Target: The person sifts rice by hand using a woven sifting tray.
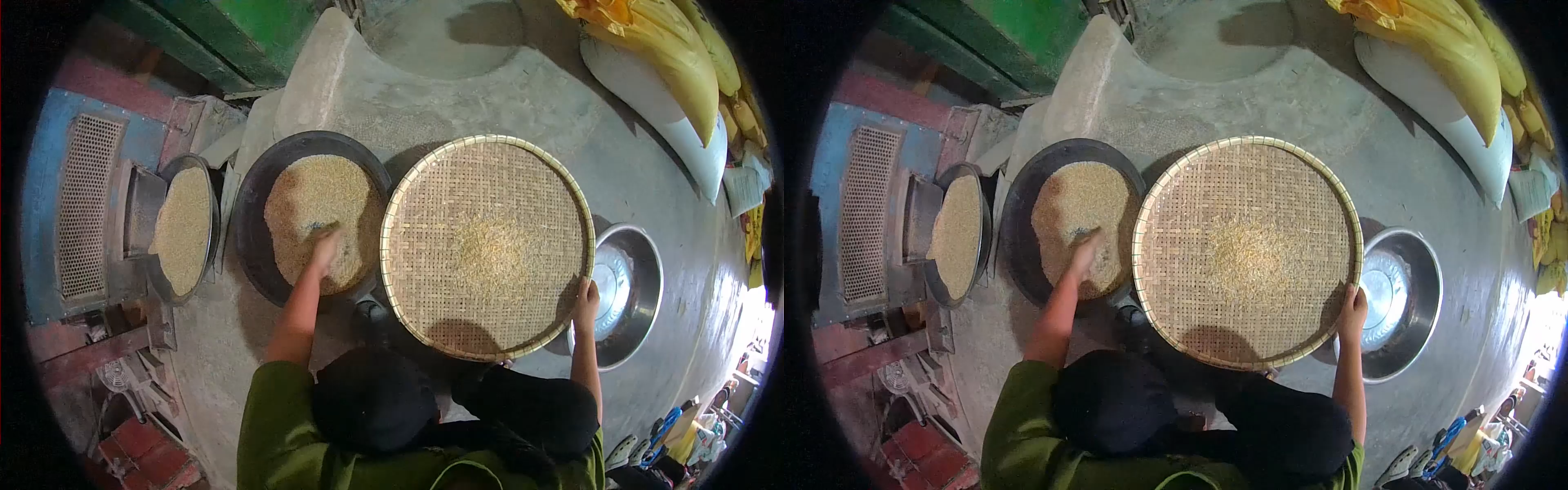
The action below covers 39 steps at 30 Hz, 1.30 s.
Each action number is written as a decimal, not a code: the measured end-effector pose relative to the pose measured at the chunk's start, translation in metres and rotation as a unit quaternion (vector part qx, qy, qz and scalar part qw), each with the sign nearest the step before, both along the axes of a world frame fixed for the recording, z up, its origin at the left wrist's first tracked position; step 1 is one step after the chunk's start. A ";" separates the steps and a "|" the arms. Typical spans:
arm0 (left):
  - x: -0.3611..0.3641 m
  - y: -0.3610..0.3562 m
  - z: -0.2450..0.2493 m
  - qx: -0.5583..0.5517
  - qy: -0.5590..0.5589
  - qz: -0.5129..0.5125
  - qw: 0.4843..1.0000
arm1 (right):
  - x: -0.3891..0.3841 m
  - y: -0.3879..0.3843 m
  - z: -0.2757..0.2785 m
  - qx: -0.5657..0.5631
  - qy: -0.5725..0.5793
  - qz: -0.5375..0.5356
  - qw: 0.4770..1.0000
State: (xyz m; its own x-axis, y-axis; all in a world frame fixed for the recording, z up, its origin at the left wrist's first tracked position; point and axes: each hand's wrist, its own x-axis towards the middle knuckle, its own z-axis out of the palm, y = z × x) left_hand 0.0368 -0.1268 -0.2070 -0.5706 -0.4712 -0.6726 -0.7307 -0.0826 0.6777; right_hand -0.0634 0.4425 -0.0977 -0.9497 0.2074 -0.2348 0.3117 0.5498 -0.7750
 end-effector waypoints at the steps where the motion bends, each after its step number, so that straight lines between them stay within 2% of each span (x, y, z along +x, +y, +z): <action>1: -0.003 -0.001 0.016 0.055 -0.002 0.039 0.998 | 0.002 0.002 -0.002 -0.008 0.000 -0.001 1.000; 2: -0.008 0.000 0.034 0.111 -0.004 0.076 0.991 | 0.003 0.004 -0.003 -0.005 -0.003 -0.009 1.000; 3: -0.014 0.003 0.049 0.115 -0.008 0.067 0.991 | 0.002 0.006 -0.002 0.014 -0.019 -0.004 1.000; 4: -0.021 0.006 0.066 0.169 -0.001 0.118 0.979 | 0.002 0.007 -0.002 0.033 -0.034 0.001 0.999; 6: -0.036 0.017 0.095 0.274 0.028 0.198 0.941 | 0.003 0.006 -0.008 -0.009 0.009 -0.015 1.000; 7: -0.042 0.024 0.110 0.276 0.025 0.190 0.942 | 0.003 0.007 -0.010 -0.015 0.017 -0.016 1.000; 9: -0.050 0.040 0.137 0.405 0.077 0.095 0.906 | 0.003 0.006 -0.011 -0.008 0.024 -0.017 1.000; 10: -0.056 0.052 0.145 0.408 0.073 0.089 0.906 | 0.003 0.007 -0.011 -0.002 0.030 -0.008 1.000; 13: -0.077 0.108 0.158 0.471 0.093 -0.092 0.873 | 0.002 0.009 -0.010 0.001 0.001 0.002 1.000; 15: -0.095 0.151 0.148 0.441 0.074 -0.119 0.887 | 0.003 0.006 -0.011 -0.010 0.018 -0.028 0.999; 16: -0.103 0.168 0.137 0.437 0.070 -0.139 0.886 | 0.003 0.007 -0.011 0.015 0.028 -0.010 0.999; 17: -0.108 0.189 0.146 0.438 0.068 -0.145 0.885 | 0.003 0.010 -0.012 0.040 0.037 0.007 0.998; 18: -0.111 0.206 0.156 0.314 0.067 -0.227 0.919 | 0.003 0.014 -0.013 0.078 0.005 0.016 0.997; 19: -0.114 0.214 0.163 0.180 0.065 -0.307 0.932 | 0.004 0.011 -0.014 0.071 0.002 0.006 0.997; 20: -0.117 0.216 0.162 0.174 0.061 -0.314 0.931 | 0.002 0.007 -0.010 0.022 0.005 -0.005 1.000; 21: -0.117 0.218 0.160 0.125 0.099 -0.373 0.914 | 0.004 0.005 -0.006 -0.025 0.003 -0.016 1.000; 22: -0.115 0.221 0.159 0.079 0.138 -0.429 0.889 | 0.004 0.003 -0.002 -0.017 0.000 -0.014 1.000; 25: -0.114 0.222 0.161 0.130 0.122 -0.423 0.889 | 0.005 0.001 -0.004 -0.030 0.021 -0.023 0.999; 26: -0.114 0.222 0.159 0.132 0.127 -0.423 0.887 | 0.003 0.001 0.003 -0.006 -0.002 -0.012 1.000; 28: -0.111 0.225 0.151 0.087 0.111 -0.431 0.892 | 0.005 -0.001 0.005 -0.004 -0.012 -0.025 1.000; 29: -0.113 0.228 0.167 0.088 0.118 -0.435 0.888 | 0.003 -0.001 0.007 0.009 -0.014 -0.025 1.000; 31: -0.114 0.235 0.195 0.002 0.107 -0.503 0.858 | 0.006 -0.004 0.008 -0.023 0.032 -0.032 0.999; 32: -0.107 0.240 0.184 -0.027 0.220 -0.449 0.866 | 0.006 0.001 0.002 -0.013 0.019 -0.023 0.999; 33: -0.104 0.242 0.174 -0.026 0.225 -0.450 0.864 | 0.005 0.006 -0.003 -0.004 0.006 -0.012 1.000; 35: -0.105 0.246 0.168 -0.030 0.290 -0.479 0.828 | 0.005 0.004 -0.002 -0.016 0.027 -0.013 0.999; 36: -0.102 0.249 0.165 -0.038 0.343 -0.458 0.819 | 0.005 0.003 -0.001 -0.025 0.029 -0.023 0.999; 37: -0.102 0.250 0.168 -0.040 0.347 -0.455 0.819 | 0.006 0.002 -0.001 -0.034 0.031 -0.031 0.998; 39: -0.100 0.250 0.175 -0.144 0.312 -0.534 0.773 | 0.006 0.002 0.003 -0.034 0.020 -0.030 0.999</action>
